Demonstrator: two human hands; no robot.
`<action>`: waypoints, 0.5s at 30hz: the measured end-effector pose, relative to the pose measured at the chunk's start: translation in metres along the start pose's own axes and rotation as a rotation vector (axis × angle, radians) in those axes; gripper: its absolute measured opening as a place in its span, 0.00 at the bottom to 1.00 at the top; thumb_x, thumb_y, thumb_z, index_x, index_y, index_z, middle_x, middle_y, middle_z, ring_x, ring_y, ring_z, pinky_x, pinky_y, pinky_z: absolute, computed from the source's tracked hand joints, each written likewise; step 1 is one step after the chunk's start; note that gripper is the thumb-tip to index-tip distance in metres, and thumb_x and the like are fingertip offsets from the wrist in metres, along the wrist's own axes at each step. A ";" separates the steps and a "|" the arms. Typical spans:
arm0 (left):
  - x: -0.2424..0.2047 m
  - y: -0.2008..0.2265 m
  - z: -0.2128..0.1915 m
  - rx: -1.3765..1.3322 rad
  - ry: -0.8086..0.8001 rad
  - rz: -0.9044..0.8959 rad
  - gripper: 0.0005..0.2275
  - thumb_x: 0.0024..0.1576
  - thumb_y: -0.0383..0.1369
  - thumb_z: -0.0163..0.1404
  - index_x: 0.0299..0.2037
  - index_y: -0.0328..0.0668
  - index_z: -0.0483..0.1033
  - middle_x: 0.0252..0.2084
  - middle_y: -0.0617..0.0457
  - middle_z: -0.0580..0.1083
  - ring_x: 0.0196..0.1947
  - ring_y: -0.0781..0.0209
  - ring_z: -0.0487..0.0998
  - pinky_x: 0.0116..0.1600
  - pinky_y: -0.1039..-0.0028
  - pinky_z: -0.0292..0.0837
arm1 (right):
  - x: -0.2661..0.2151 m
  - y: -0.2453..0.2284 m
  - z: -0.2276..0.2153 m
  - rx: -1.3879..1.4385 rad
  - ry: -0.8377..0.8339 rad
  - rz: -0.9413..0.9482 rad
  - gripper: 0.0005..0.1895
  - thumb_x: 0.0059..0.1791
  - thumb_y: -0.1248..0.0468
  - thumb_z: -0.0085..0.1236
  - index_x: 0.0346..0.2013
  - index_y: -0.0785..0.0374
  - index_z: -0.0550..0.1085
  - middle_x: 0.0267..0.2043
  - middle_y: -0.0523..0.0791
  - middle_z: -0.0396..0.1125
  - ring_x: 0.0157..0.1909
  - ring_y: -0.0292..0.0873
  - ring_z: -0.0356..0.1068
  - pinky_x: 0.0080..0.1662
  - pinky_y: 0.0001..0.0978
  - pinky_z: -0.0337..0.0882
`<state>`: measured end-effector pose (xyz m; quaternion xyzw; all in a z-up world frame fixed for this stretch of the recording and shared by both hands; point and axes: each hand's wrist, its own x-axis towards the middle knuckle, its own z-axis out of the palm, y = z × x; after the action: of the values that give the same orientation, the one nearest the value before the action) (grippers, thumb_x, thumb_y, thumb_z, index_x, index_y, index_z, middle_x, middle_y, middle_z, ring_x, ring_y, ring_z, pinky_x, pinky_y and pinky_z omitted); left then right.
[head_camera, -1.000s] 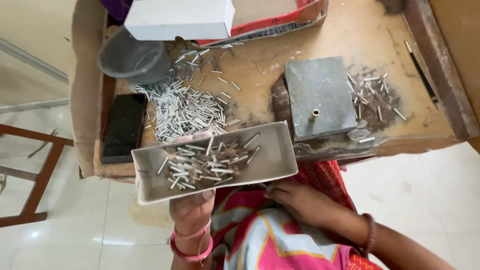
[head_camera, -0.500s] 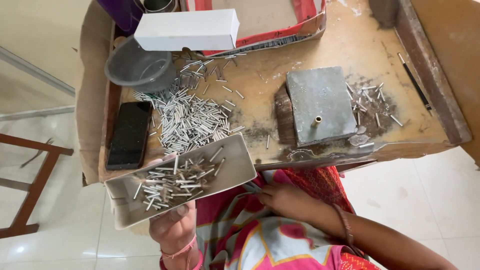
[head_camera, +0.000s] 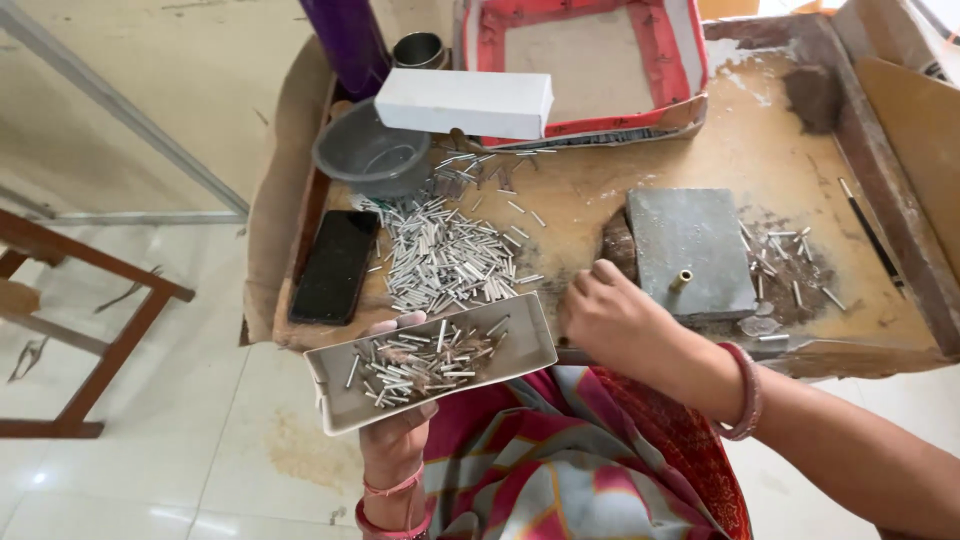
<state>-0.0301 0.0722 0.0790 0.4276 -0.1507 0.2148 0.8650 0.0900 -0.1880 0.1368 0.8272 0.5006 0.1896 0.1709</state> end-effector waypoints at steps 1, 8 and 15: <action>-0.003 0.004 0.000 0.026 0.007 0.011 0.38 0.49 0.24 0.67 0.70 0.35 0.60 0.68 0.37 0.66 0.69 0.43 0.68 0.72 0.49 0.67 | -0.001 0.005 0.002 0.041 -0.007 -0.002 0.06 0.41 0.64 0.56 0.29 0.63 0.75 0.32 0.45 0.67 0.40 0.44 0.67 0.46 0.38 0.66; -0.032 -0.020 -0.003 0.112 0.020 -0.159 0.37 0.47 0.20 0.64 0.68 0.34 0.60 0.66 0.40 0.69 0.61 0.48 0.72 0.65 0.56 0.69 | -0.018 0.008 -0.070 0.483 0.226 0.176 0.10 0.45 0.62 0.58 0.34 0.66 0.75 0.32 0.47 0.67 0.39 0.48 0.68 0.48 0.41 0.68; -0.035 -0.079 0.029 0.047 -0.110 -0.387 0.36 0.41 0.19 0.63 0.64 0.30 0.65 0.56 0.41 0.73 0.52 0.50 0.76 0.58 0.56 0.73 | -0.098 0.051 -0.048 0.808 0.505 0.392 0.06 0.51 0.68 0.58 0.41 0.66 0.76 0.41 0.48 0.72 0.43 0.47 0.73 0.44 0.38 0.75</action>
<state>-0.0226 -0.0023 0.0269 0.4797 -0.1079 0.0243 0.8704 0.0639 -0.2938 0.1892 0.8339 0.3953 0.2035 -0.3271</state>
